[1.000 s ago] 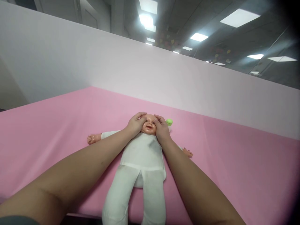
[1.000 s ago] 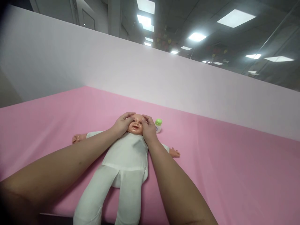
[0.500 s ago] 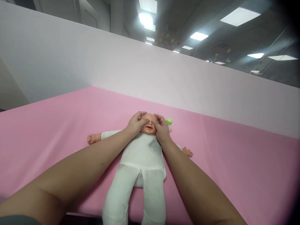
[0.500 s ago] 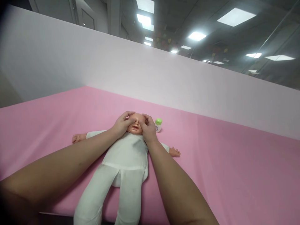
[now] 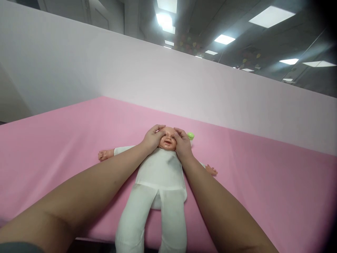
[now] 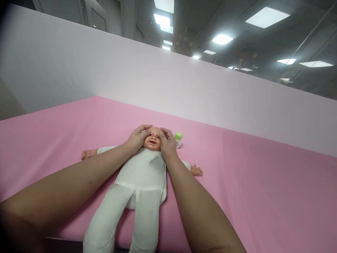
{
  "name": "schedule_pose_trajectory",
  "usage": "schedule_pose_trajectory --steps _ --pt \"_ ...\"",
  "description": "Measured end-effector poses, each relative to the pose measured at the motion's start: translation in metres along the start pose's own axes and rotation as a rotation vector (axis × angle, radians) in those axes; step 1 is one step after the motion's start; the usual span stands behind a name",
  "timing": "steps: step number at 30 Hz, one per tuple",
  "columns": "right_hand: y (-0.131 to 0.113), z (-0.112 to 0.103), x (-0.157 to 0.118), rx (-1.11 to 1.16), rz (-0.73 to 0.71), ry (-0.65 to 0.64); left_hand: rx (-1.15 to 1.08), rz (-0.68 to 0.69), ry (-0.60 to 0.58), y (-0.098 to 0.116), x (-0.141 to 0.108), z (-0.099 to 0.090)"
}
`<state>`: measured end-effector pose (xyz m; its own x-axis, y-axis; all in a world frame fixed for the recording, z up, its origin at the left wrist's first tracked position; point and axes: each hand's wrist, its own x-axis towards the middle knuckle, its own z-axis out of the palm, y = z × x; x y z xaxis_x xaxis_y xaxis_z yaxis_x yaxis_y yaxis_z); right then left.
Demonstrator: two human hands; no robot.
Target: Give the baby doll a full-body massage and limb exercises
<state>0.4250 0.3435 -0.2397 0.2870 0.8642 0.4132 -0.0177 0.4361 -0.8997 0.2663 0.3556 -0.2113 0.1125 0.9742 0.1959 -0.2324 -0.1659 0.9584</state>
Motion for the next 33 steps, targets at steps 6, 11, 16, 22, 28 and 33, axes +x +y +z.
schedule_pose_trajectory --steps 6,11,16,22,28,33 --pt "0.006 -0.001 0.002 0.109 0.055 0.012 -0.122 -0.061 0.028 -0.003 0.004 0.001" --pt "0.007 -0.003 0.002 0.109 0.078 -0.011 -0.107 -0.043 0.057 -0.005 0.005 0.001" --pt "-0.004 -0.002 -0.004 -0.032 -0.032 -0.059 0.051 0.064 -0.009 -0.008 0.003 -0.003" --pt "-0.012 0.001 -0.007 -0.095 -0.067 -0.037 0.208 0.125 -0.002 -0.003 -0.003 -0.004" --pt "-0.007 0.001 -0.003 -0.157 -0.055 0.029 0.161 0.108 0.023 -0.003 0.000 0.000" --pt "0.001 0.001 0.001 -0.077 0.076 0.047 0.006 -0.004 -0.003 -0.012 0.007 -0.001"
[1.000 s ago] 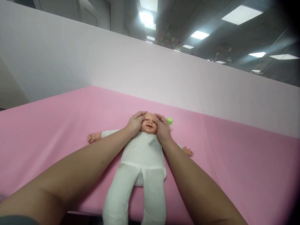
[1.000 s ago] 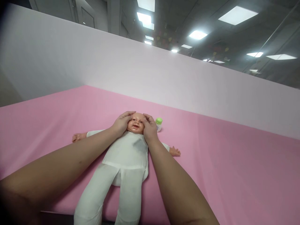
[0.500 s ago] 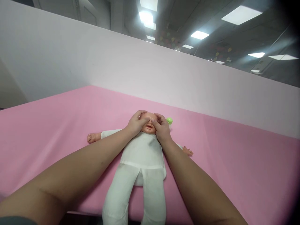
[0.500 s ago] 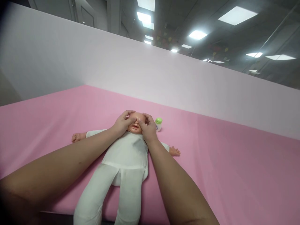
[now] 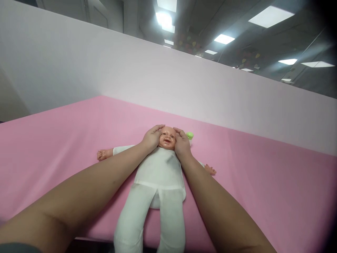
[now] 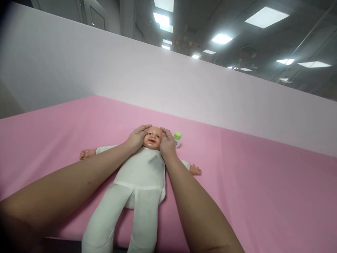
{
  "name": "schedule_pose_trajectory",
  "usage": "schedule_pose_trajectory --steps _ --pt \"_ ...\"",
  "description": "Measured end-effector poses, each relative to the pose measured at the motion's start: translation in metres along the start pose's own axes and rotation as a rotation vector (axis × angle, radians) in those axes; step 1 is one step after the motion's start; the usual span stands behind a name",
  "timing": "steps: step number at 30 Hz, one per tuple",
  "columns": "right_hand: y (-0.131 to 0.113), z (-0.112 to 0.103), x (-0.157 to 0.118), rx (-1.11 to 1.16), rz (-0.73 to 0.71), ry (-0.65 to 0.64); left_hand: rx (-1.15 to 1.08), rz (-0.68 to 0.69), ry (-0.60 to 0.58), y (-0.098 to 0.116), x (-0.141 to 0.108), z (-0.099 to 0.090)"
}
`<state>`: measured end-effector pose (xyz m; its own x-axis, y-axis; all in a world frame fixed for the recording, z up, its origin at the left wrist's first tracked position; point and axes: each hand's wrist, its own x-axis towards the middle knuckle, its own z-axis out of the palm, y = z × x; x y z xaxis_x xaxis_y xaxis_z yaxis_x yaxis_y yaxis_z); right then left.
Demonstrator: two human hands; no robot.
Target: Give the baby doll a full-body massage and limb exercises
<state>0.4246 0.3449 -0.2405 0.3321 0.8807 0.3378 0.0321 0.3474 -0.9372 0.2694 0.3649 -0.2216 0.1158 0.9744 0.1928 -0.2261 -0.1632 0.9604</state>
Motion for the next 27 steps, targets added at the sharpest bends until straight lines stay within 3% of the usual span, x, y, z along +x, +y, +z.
schedule_pose_trajectory --steps 7,11,15,19,23,27 --pt "0.001 0.005 -0.004 -0.045 -0.034 0.034 -0.060 0.047 -0.010 -0.013 0.002 0.000" --pt "-0.003 0.005 -0.011 -0.222 -0.079 0.078 0.216 0.172 0.022 -0.012 0.001 -0.005" --pt "-0.008 0.002 -0.022 -0.439 -0.055 0.100 0.562 0.148 0.074 -0.001 -0.010 -0.010" --pt "-0.013 -0.004 -0.033 -0.509 -0.094 -0.047 0.747 0.122 0.142 0.012 -0.024 -0.018" --pt "-0.019 -0.011 -0.033 -0.527 -0.106 -0.255 0.913 0.192 -0.005 0.029 -0.032 -0.034" --pt "-0.024 -0.017 -0.031 -0.536 -0.055 -0.285 0.825 0.168 -0.190 0.039 -0.034 -0.041"
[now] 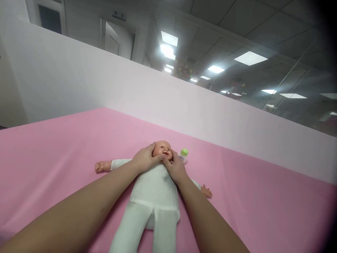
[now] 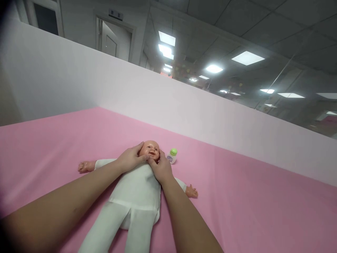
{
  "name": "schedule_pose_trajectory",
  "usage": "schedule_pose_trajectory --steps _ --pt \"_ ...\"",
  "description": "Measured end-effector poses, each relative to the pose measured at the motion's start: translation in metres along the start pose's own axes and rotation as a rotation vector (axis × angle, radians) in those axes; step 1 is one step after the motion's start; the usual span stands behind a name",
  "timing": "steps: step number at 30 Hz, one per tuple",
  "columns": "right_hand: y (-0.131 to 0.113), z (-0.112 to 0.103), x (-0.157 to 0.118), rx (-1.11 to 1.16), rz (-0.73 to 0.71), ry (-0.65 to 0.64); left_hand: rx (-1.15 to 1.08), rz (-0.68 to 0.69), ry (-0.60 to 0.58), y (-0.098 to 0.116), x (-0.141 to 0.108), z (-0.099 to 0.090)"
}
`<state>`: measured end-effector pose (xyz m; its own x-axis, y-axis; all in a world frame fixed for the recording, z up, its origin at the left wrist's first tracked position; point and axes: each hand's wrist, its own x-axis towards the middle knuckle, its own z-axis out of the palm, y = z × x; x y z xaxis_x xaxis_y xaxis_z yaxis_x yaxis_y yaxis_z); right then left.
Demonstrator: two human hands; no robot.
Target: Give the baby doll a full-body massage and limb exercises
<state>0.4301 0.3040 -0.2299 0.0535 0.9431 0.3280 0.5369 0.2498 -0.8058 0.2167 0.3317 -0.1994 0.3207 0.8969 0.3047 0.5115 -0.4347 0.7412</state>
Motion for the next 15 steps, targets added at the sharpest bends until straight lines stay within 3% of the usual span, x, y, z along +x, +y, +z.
schedule_pose_trajectory --steps 6,15 --pt "0.001 0.000 -0.002 -0.016 -0.058 0.074 -0.038 -0.011 -0.105 -0.004 0.003 0.004" --pt "0.001 0.001 -0.001 0.028 -0.065 0.089 0.119 -0.028 0.040 0.006 0.001 0.006"
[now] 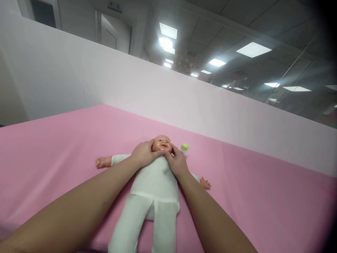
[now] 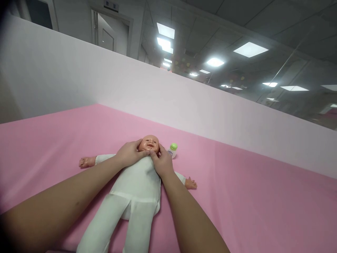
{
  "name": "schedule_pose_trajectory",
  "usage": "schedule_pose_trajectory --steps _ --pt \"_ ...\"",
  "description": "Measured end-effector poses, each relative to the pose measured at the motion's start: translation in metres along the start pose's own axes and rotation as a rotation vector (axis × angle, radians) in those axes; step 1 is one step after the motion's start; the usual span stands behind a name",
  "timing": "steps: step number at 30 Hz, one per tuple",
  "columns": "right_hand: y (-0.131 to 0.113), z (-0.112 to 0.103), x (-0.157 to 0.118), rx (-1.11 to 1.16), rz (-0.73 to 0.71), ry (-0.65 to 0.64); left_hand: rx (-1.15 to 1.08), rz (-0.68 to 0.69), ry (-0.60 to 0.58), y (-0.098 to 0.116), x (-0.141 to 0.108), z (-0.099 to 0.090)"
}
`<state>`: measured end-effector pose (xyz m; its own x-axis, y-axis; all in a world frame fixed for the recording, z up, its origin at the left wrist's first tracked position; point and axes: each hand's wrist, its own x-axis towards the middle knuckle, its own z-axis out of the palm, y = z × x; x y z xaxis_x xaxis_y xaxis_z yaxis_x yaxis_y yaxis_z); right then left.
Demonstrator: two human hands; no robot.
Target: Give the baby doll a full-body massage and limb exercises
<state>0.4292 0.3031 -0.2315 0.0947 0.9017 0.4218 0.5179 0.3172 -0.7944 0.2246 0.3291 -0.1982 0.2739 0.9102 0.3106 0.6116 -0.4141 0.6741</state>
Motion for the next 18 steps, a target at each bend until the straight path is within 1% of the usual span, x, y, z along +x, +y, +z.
schedule_pose_trajectory --steps 2,5,8,11,14,18 --pt "0.001 0.000 0.000 0.021 0.008 -0.009 0.004 0.002 0.032 0.002 -0.001 0.000" --pt "0.001 0.000 0.000 0.026 0.031 -0.024 0.005 0.004 0.047 0.003 -0.002 0.000" --pt "-0.001 0.000 -0.001 -0.023 0.068 -0.037 0.019 -0.012 0.048 0.002 -0.003 0.001" --pt "-0.003 -0.002 -0.001 -0.074 0.067 -0.046 0.016 -0.020 0.044 0.000 -0.003 0.002" --pt "-0.004 -0.002 -0.001 -0.087 0.059 -0.051 -0.010 0.005 0.041 -0.003 -0.003 0.003" --pt "-0.006 -0.002 -0.003 -0.091 0.070 -0.018 -0.035 0.024 0.040 -0.007 -0.003 0.003"
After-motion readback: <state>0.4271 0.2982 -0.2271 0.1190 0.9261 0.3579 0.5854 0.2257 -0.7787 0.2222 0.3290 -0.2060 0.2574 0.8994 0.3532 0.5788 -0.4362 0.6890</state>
